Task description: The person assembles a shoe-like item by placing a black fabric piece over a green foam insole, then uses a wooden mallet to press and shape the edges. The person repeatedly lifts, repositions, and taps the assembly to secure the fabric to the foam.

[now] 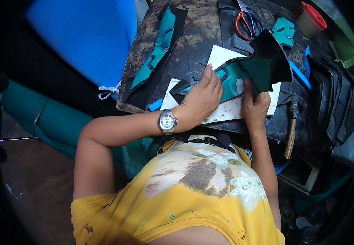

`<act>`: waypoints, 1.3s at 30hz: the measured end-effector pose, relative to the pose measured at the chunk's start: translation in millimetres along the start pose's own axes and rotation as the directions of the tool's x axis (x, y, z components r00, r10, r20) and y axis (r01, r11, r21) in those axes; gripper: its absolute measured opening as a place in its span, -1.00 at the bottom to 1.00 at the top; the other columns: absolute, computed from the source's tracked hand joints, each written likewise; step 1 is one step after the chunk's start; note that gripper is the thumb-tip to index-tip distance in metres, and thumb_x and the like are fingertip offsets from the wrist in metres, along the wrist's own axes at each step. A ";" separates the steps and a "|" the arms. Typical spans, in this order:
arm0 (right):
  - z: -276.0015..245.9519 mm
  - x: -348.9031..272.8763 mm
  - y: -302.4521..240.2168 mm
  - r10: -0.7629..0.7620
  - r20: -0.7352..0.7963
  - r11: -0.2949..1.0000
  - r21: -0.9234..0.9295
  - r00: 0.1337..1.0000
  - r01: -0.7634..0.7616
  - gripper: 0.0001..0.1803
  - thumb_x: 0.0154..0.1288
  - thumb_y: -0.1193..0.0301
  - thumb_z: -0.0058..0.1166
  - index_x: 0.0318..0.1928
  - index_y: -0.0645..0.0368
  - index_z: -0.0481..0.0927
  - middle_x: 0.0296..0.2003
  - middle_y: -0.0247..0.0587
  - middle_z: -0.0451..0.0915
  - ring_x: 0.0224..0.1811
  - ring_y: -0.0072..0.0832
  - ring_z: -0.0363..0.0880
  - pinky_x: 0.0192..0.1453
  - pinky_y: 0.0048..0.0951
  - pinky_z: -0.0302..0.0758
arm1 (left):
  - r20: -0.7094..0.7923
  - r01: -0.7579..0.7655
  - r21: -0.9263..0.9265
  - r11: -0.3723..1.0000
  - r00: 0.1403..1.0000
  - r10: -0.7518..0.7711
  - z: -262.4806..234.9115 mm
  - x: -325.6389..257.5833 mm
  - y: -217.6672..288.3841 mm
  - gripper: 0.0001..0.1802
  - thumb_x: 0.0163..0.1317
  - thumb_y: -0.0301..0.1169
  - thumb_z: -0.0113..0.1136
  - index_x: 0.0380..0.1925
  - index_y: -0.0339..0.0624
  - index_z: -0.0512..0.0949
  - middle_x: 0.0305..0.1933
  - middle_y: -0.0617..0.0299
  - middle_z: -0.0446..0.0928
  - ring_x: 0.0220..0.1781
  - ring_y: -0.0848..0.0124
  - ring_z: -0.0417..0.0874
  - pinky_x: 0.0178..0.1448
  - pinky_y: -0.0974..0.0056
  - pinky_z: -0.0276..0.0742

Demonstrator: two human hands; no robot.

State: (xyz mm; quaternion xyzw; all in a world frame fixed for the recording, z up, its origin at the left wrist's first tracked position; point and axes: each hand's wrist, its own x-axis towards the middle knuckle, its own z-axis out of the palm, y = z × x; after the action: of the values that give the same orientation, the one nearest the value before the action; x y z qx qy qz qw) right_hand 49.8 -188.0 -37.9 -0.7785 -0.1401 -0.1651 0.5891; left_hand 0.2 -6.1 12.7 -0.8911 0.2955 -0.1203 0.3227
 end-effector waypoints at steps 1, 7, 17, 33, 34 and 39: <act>-0.2 -0.1 -0.7 -0.009 0.009 1.000 -0.025 1.000 0.009 -0.80 0.49 0.44 0.15 -0.14 0.39 0.65 -0.41 -0.21 0.62 -0.43 -0.61 0.39 -0.35 -0.46 0.36 | -0.007 0.015 0.010 1.000 1.000 -0.015 2.5 -0.4 3.2 -0.60 0.35 -0.28 0.00 -0.01 -0.33 0.63 0.03 -0.06 0.63 0.20 0.02 0.55 0.55 -0.25 0.00; -0.7 -0.8 -2.5 0.012 0.029 0.998 -0.062 1.000 -0.011 -0.77 0.52 0.40 0.15 -0.14 0.38 0.65 -0.38 -0.40 0.61 -0.38 -0.73 0.37 -0.31 -0.55 0.33 | -0.025 0.087 0.044 0.995 0.996 -0.086 5.4 -5.1 13.0 -0.51 0.37 -0.27 -0.06 0.11 -0.42 0.57 0.10 -0.17 0.60 0.26 -0.05 0.53 0.55 -0.20 0.03; 0.5 -1.1 3.5 -0.012 0.000 0.998 -0.056 1.000 0.012 -0.82 0.47 0.45 0.17 -0.14 0.36 0.67 -0.41 -0.17 0.59 -0.44 -0.56 0.43 -0.36 -0.44 0.35 | -0.046 0.126 0.061 0.990 0.991 -0.123 4.0 -4.7 15.9 -0.51 0.35 -0.27 -0.07 0.09 -0.43 0.57 0.10 -0.23 0.59 0.25 -0.05 0.53 0.54 -0.20 0.05; 3.7 0.6 -3.8 -0.043 -0.017 0.999 -0.030 0.999 0.042 -0.80 0.49 0.43 0.16 -0.23 0.36 0.66 -0.48 -0.22 0.59 -0.49 -0.59 0.40 -0.40 -0.44 0.33 | -0.017 0.124 0.085 0.989 0.992 -0.123 2.4 -4.9 17.5 -0.51 0.39 -0.27 -0.09 0.13 -0.42 0.55 0.14 -0.21 0.58 0.29 -0.09 0.50 0.55 -0.26 -0.04; 4.1 0.6 -4.0 -0.041 -0.021 0.999 -0.023 0.999 0.040 -0.80 0.49 0.43 0.16 -0.23 0.36 0.66 -0.49 -0.22 0.59 -0.49 -0.60 0.39 -0.40 -0.45 0.33 | -0.039 0.131 0.082 0.988 0.991 -0.128 3.1 -4.9 17.2 -0.50 0.37 -0.27 -0.09 0.11 -0.43 0.56 0.11 -0.21 0.58 0.26 -0.06 0.52 0.56 -0.21 -0.01; 3.3 0.2 -3.8 -0.008 -0.015 1.000 -0.019 1.000 0.008 -0.79 0.49 0.42 0.16 -0.24 0.36 0.66 -0.49 -0.23 0.58 -0.48 -0.62 0.38 -0.39 -0.46 0.33 | 0.005 0.121 0.067 0.990 0.993 -0.121 2.1 -4.7 19.0 -0.51 0.42 -0.27 -0.10 0.14 -0.41 0.55 0.18 -0.20 0.57 0.32 -0.11 0.50 0.54 -0.29 -0.07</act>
State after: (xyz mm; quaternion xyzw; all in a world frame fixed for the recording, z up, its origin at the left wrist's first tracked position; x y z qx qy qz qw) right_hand 48.6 -183.8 -35.3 -0.7824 -0.1374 -0.1745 0.5819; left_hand -11.2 -13.9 -1.3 -0.8968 0.2353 -0.1452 0.3454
